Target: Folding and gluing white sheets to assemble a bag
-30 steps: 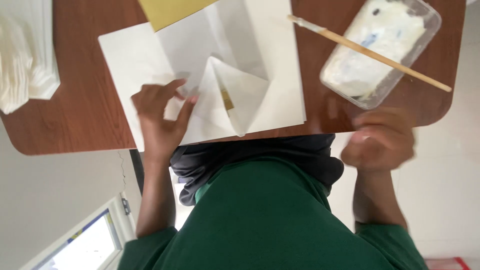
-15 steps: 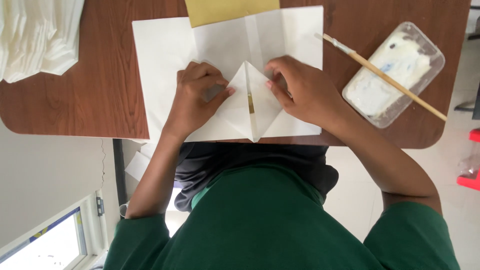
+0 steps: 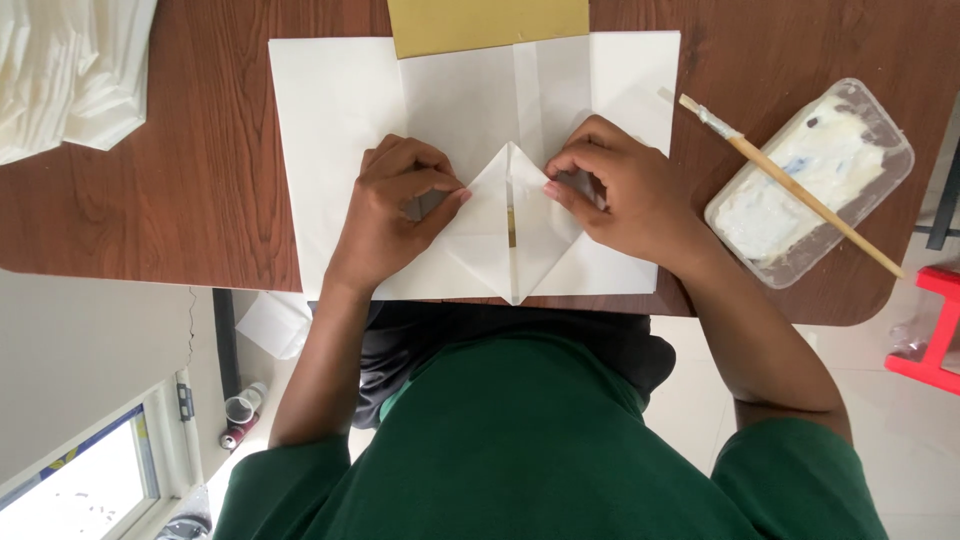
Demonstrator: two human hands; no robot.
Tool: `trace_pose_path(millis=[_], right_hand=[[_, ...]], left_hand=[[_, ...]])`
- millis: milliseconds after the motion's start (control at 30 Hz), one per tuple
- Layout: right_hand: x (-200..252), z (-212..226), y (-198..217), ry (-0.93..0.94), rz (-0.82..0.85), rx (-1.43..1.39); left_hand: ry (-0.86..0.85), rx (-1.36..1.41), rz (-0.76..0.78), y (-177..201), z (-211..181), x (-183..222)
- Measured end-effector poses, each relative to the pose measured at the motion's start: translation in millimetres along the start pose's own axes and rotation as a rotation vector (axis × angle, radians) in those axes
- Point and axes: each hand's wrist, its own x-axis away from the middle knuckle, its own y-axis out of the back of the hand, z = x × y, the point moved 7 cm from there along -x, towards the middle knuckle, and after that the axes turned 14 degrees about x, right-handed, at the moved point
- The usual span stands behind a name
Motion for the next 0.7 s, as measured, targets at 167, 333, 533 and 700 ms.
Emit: trace_pose_path(millis=[167,333,533,700], right_hand=[[-6,-14,-5,-0.006,0.034,-0.195],[-6,-17,-8,-0.003,0.026,-0.217],[-5,-13,-5,0.0,0.026,-0.207],[-4,-14,-6,-0.002,0.031,-0.238]], left_hand=[[-0.009,-0.004,0.001,-1,1,-2],[-0.011,-0.027,0.007,-3,3,-2],[-0.024,-0.024,-0.011,-2,-3,-1],[-0.031,-0.025,-0.016,-3,-1,0]])
